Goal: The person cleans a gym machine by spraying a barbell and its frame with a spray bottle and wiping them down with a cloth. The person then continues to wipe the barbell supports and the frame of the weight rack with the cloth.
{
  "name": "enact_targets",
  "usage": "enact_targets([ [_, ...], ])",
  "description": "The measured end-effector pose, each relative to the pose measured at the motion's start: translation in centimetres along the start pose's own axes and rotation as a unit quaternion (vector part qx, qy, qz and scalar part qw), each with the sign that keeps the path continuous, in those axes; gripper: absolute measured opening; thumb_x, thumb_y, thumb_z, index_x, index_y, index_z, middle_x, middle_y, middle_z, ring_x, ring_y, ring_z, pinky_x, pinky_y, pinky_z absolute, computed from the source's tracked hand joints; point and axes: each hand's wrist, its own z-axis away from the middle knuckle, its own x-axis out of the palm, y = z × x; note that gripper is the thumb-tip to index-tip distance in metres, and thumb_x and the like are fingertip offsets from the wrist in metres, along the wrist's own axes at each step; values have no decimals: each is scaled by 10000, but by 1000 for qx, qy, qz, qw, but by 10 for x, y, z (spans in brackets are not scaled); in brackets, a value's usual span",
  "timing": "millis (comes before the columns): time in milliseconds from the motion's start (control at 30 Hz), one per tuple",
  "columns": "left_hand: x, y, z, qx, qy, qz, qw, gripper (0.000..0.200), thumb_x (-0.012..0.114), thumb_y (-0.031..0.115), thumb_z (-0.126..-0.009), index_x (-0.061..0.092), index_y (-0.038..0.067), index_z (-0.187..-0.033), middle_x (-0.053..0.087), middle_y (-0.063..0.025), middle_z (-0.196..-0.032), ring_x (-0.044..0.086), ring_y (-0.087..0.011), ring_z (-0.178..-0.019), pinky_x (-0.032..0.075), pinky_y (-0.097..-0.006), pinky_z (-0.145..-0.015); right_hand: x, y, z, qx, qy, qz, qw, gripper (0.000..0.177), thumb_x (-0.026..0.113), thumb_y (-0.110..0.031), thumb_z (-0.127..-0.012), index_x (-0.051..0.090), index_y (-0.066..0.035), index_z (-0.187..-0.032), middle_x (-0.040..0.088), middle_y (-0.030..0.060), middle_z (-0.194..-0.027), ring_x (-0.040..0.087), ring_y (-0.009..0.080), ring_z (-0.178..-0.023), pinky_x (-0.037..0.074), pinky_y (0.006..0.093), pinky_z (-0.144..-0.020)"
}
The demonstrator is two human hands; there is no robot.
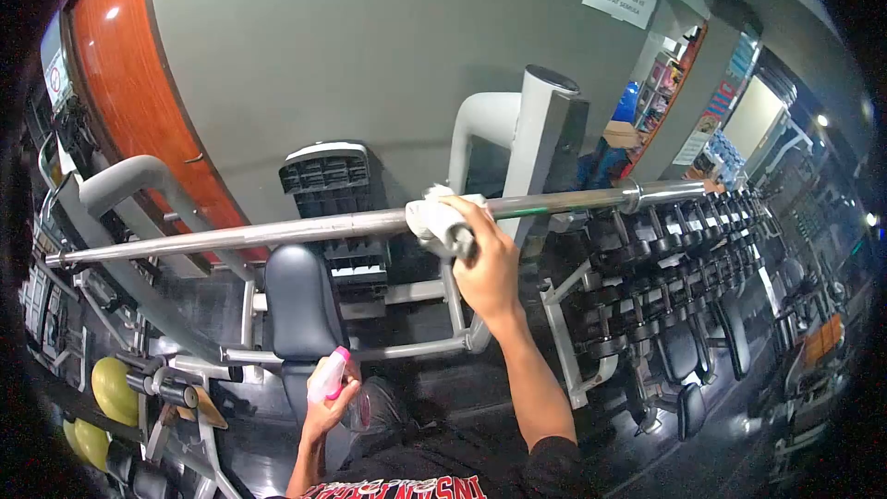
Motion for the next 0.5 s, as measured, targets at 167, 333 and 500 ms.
enact_targets([
  [167,6,-6,-5,21,-24,-12,999,273,706,7,-778,576,-1,-1017,600,-43,-845,554,-100,-762,461,-246,-712,-44,18,-14,-31,176,112,977,477,572,120,-680,616,-58,-1121,651,152,-1076,614,331,-1044,455,399,-976],
  [333,12,-10,-6,18,-27,-18,999,260,715,14,-765,606,3,-1000,598,-35,-840,552,-102,-746,462,-251,-704,-10,62,7,-20,111,290,950,438,584,52,-707,635,-102,-1114,593,209,-1149,480,373,-1214,306,496,-1098],
  [500,24,-10,-15,43,-32,-28,998,267,714,17,-769,606,-4,-1013,598,-35,-826,561,-105,-739,467,-249,-696,-11,25,29,65,86,32,994,476,470,138,-722,609,-71,-1127,640,194,-1060,599,418,-1036,431,422,-988],
])
